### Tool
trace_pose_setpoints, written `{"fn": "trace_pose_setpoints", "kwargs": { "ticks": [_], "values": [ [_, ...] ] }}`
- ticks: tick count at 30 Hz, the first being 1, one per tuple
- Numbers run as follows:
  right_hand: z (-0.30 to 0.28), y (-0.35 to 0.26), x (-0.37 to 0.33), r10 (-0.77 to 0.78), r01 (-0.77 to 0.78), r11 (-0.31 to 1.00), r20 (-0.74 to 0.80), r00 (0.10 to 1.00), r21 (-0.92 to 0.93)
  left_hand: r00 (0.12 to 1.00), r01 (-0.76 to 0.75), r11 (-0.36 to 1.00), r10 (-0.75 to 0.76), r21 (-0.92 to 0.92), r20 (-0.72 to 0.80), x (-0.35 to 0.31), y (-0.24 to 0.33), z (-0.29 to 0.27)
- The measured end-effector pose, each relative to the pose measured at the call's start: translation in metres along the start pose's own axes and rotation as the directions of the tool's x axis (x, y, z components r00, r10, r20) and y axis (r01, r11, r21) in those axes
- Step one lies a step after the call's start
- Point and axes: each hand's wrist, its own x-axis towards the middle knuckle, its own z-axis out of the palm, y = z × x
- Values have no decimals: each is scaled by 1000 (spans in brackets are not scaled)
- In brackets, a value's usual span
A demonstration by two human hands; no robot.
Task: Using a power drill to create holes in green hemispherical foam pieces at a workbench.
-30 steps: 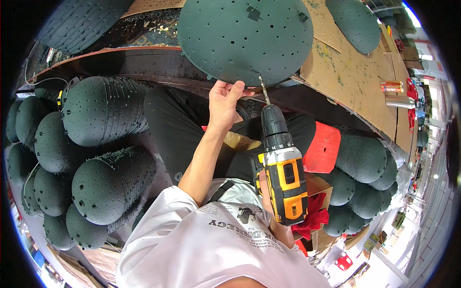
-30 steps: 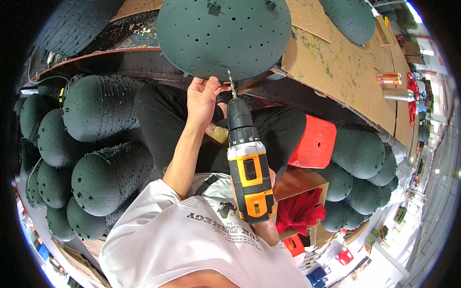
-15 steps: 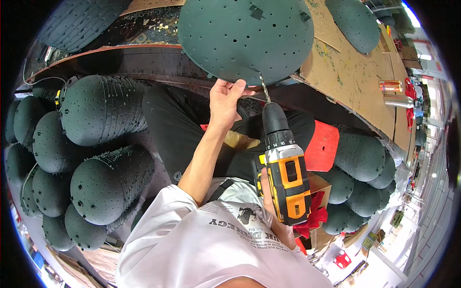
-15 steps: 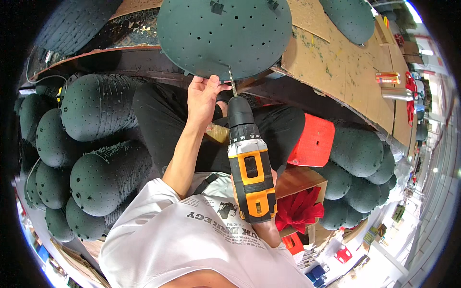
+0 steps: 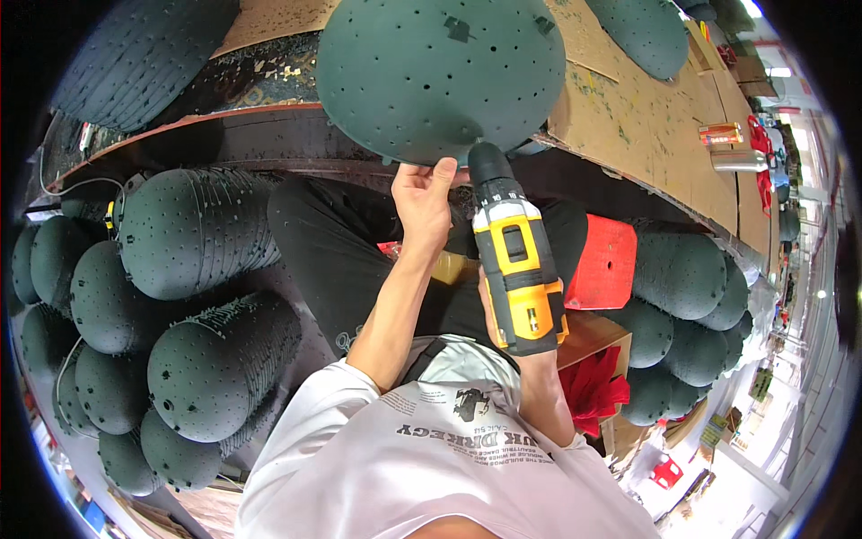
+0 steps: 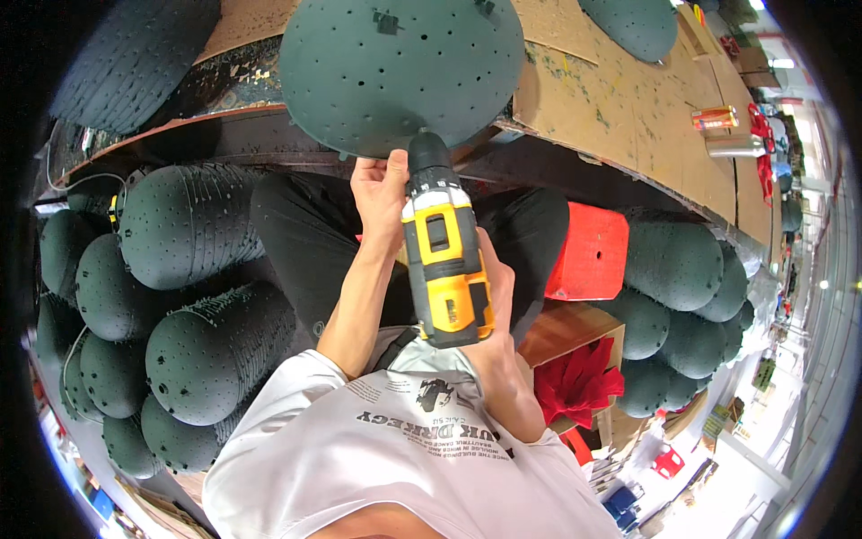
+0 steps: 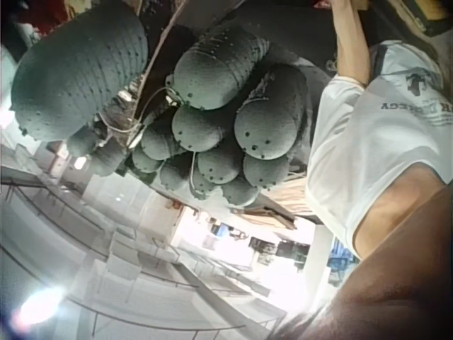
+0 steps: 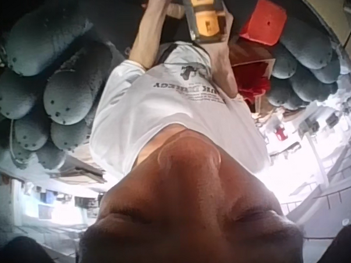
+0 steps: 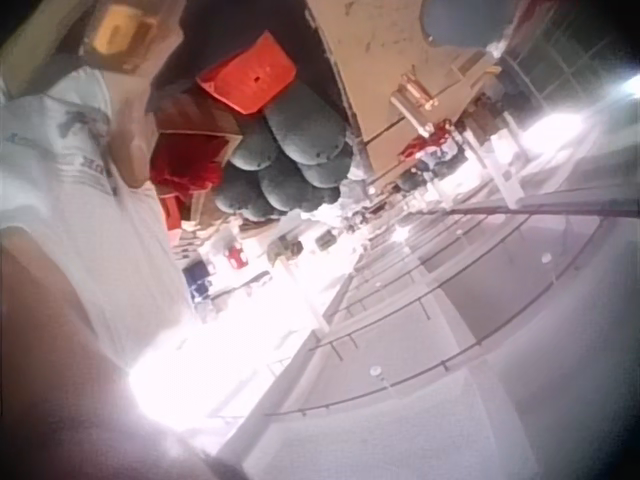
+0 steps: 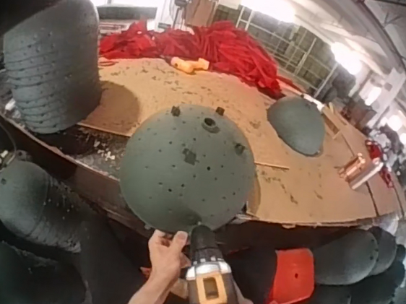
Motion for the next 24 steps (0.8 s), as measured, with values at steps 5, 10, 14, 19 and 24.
{"fn": "trace_pose_setpoints", "kwargs": {
  "ticks": [5,10,14,19,24],
  "values": [
    [2,-6,-6,-468,431,873,-145,872,-228,999,-43,995,43,-90,0,2,-6,9],
    [-4,4,-30,-483,385,729,-27,875,-566,999,-37,998,36,-54,-15,1,-10,10],
    [-6,5,-24,-494,427,767,-16,869,-479,1000,-1,1000,1,-3,-14,0,-9,6],
    [-2,-3,4,-648,550,707,-96,755,-444,999,40,998,-38,58,-34,-4,-4,7],
    [-5,-4,0,-703,584,657,-110,702,-476,996,64,993,-56,103,-72,-5,-5,8]
  ]
}}
